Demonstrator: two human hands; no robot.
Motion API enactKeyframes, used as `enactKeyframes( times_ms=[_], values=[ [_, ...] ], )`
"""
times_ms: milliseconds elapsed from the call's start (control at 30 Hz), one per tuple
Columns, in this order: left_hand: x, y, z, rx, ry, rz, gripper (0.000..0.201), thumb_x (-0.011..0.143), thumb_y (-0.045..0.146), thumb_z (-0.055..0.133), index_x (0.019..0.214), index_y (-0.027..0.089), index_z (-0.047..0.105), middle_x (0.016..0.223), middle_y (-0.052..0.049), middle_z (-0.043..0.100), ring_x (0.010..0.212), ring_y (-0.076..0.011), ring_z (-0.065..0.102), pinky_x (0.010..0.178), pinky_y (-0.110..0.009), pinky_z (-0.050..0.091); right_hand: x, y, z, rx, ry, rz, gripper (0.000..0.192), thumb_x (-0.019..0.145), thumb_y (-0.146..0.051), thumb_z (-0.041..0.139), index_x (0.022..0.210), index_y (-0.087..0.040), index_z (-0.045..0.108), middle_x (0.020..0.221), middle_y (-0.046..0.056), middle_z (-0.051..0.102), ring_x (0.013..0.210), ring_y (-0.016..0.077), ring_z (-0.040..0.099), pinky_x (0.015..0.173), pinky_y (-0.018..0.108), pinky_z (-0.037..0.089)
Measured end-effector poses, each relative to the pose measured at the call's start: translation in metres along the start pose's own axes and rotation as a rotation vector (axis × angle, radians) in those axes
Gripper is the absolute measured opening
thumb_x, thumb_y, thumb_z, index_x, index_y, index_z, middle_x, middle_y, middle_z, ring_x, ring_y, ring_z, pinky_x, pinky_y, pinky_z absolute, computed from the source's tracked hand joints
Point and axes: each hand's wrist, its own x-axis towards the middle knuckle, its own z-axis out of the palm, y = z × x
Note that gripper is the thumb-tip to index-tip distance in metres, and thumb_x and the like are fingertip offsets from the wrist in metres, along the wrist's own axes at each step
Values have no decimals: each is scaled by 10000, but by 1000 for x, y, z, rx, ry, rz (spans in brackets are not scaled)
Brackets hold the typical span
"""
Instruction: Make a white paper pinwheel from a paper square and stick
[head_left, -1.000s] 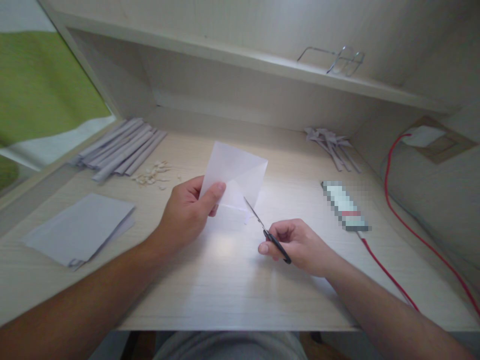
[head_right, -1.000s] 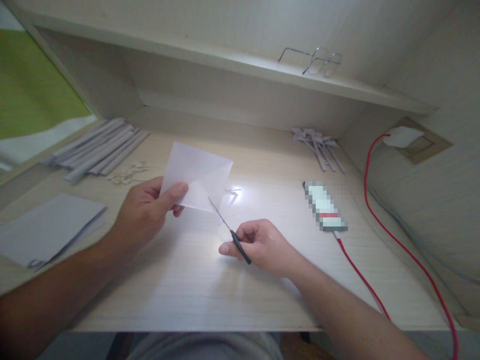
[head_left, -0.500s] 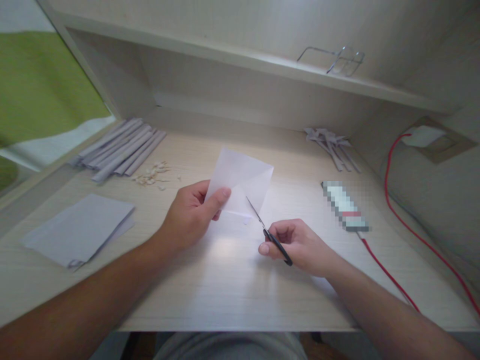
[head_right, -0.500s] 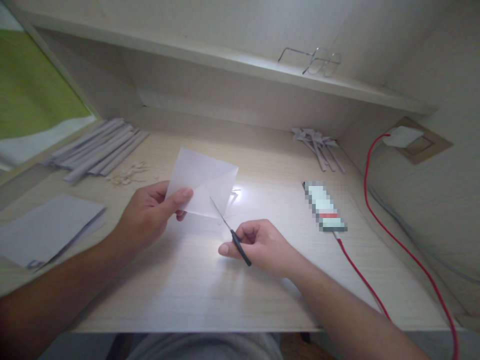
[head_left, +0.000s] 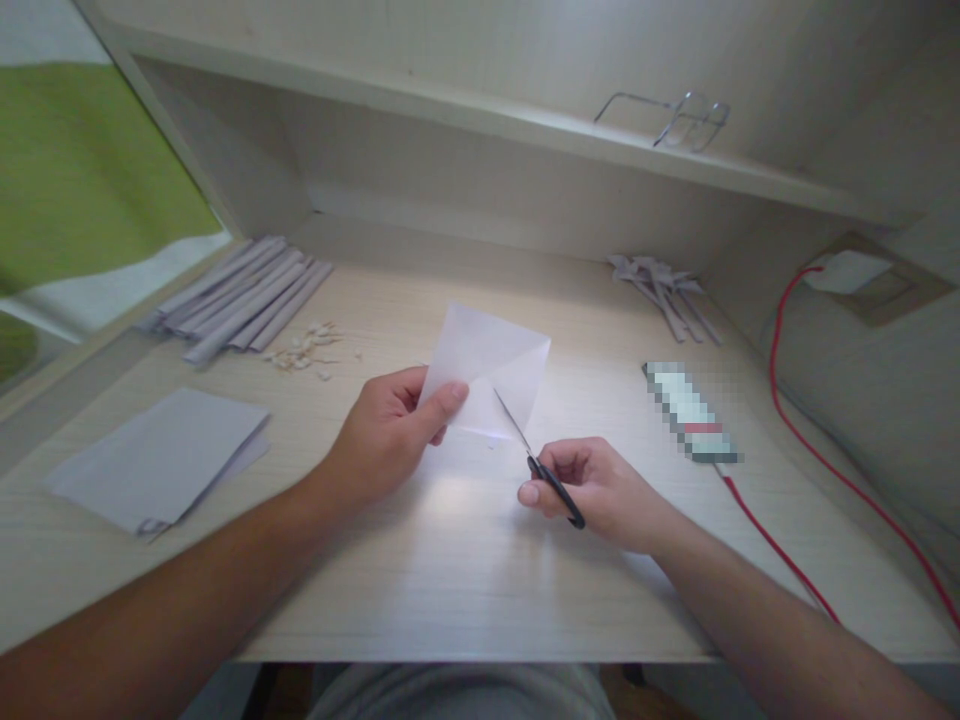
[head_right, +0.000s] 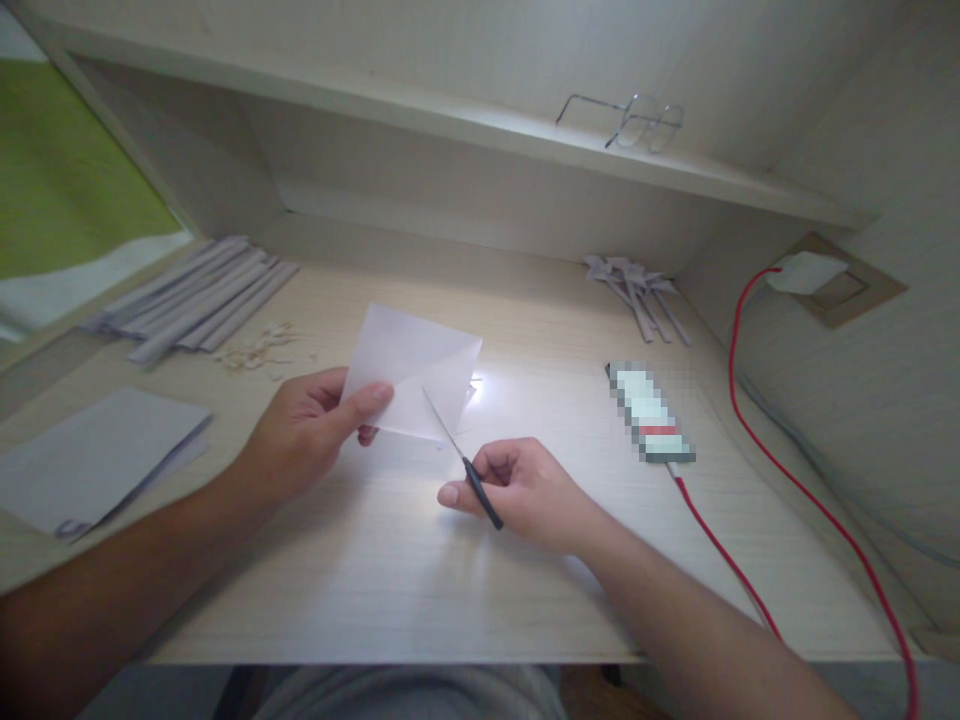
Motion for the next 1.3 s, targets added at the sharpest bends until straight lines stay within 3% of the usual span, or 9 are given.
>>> enactKeyframes(
  times_ms=[600,1067,1300],
  values=[
    [-1,-3,3,2,-54,-14,397,894,421,600,577,192,537,549,25,517,538,-133,467,514,-250,352,0,-1,1,9,18,4,467,770,-535,793,604,-179,541,542,-65,427,515,88,327,504,269,219],
    [-2,-2,4,-11,-31,-9,395,893,420,607,571,198,547,551,23,528,544,-139,479,525,-256,369,1,1,1,-2,38,10,444,765,-515,805,617,-176,558,550,-67,423,526,90,324,511,271,220],
    [0,0,-1,-26,101,-13,388,900,402,595,568,211,531,557,16,551,555,-154,510,572,-284,408,0,1,-2,-47,-9,37,424,770,-525,793,667,-178,572,594,-66,411,552,96,332,514,263,226]
  ],
)
